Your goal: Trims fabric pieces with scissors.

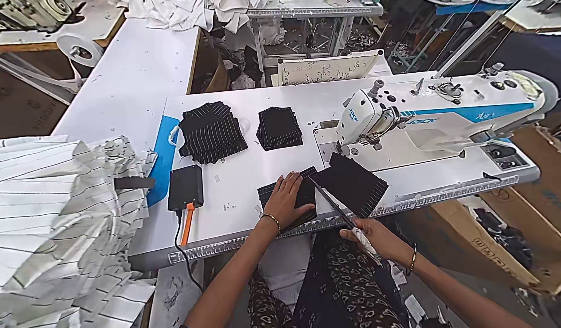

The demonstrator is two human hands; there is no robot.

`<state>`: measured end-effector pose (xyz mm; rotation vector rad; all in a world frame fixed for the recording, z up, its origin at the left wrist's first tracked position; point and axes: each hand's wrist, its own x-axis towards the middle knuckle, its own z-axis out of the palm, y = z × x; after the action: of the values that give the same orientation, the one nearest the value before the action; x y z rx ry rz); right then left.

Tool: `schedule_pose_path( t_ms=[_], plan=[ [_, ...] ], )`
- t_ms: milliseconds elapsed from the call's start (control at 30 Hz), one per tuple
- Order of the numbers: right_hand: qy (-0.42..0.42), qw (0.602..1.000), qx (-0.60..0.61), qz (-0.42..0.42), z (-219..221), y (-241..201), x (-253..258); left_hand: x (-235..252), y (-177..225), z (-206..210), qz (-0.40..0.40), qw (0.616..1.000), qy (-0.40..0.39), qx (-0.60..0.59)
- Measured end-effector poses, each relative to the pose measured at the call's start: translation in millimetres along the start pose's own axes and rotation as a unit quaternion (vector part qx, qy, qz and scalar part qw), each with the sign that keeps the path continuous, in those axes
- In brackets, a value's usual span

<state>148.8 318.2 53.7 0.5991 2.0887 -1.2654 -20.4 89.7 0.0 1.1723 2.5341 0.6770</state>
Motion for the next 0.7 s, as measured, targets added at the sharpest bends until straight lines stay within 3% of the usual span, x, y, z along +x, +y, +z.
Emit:
schedule_pose_path(
  t_ms=[167,367,700],
  plan=[
    [-0.005,1.0,0.002,0.01,-2.6,-9.5,2.6,0.0,-0.4,1.4,0.006,1.0,0.004,-0.002],
    [-0.006,0.997,-0.079,0.013,-4.0,-26.1,12.3,-2.1,1.2,1.0,0.006,1.0,0.003,-0.01],
    [-0.006,0.999,-0.038,0.002,-1.2,-23.6,17.7,-4.1,8.5,5.7,-0.004,1.0,0.013,-0.02]
  ],
)
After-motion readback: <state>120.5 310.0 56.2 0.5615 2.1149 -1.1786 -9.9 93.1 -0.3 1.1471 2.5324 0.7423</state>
